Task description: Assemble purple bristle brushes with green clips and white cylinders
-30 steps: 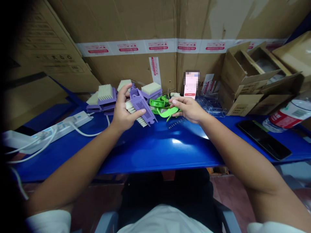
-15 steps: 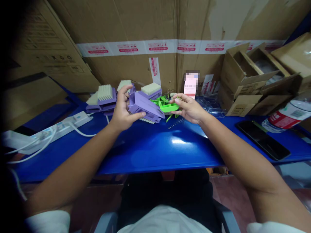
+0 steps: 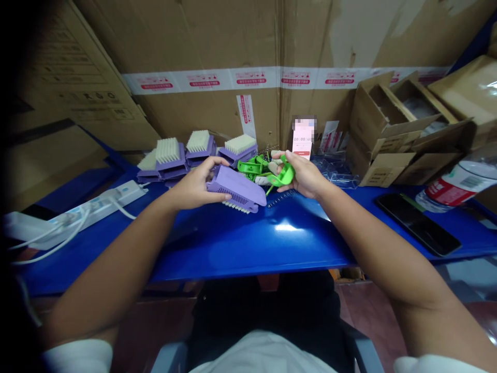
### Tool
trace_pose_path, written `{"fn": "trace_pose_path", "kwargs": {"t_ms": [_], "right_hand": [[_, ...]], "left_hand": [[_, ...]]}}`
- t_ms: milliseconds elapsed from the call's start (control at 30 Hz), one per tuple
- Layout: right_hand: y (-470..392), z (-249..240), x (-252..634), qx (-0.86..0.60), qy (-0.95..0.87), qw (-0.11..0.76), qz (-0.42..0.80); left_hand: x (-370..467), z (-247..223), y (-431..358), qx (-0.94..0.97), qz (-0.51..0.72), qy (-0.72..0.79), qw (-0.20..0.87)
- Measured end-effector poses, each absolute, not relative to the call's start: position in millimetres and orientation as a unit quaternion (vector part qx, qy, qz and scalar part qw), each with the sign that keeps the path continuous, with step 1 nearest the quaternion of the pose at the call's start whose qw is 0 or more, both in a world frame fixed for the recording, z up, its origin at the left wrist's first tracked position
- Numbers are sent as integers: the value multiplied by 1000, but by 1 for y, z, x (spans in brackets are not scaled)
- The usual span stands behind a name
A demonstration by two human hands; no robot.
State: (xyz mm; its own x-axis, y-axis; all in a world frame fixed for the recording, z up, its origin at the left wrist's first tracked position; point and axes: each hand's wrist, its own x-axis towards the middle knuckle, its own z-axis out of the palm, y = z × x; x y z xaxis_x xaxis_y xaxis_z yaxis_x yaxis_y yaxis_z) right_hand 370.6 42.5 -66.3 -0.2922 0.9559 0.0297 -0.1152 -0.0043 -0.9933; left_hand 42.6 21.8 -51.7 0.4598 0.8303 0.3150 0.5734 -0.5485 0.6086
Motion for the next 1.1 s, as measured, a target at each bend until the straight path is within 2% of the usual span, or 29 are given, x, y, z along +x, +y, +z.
{"fn": "trace_pose_path", "kwargs": {"t_ms": [167,367,667,833,967,1100], "right_hand": [[40,-59,369,-395,-502,450,624],[41,-60,371,-374,-483,455,648],[40,-63,372,-306,-509,498,632],[43,-66,373,-292,-529,521,603],[44,-70,375,-292,-545,505,602],[41,-72,374,-298,-559,480,606]], "left_hand": [[32,-35,18,846,196,471,153],[26,-23,12,869,77,459,170],[31,-30,11,858,11,483,171],[53,-30,1,877,14,469,106],[76,-27,0,869,-61,486,61],[82,-26,6,864,-84,491,75]]}}
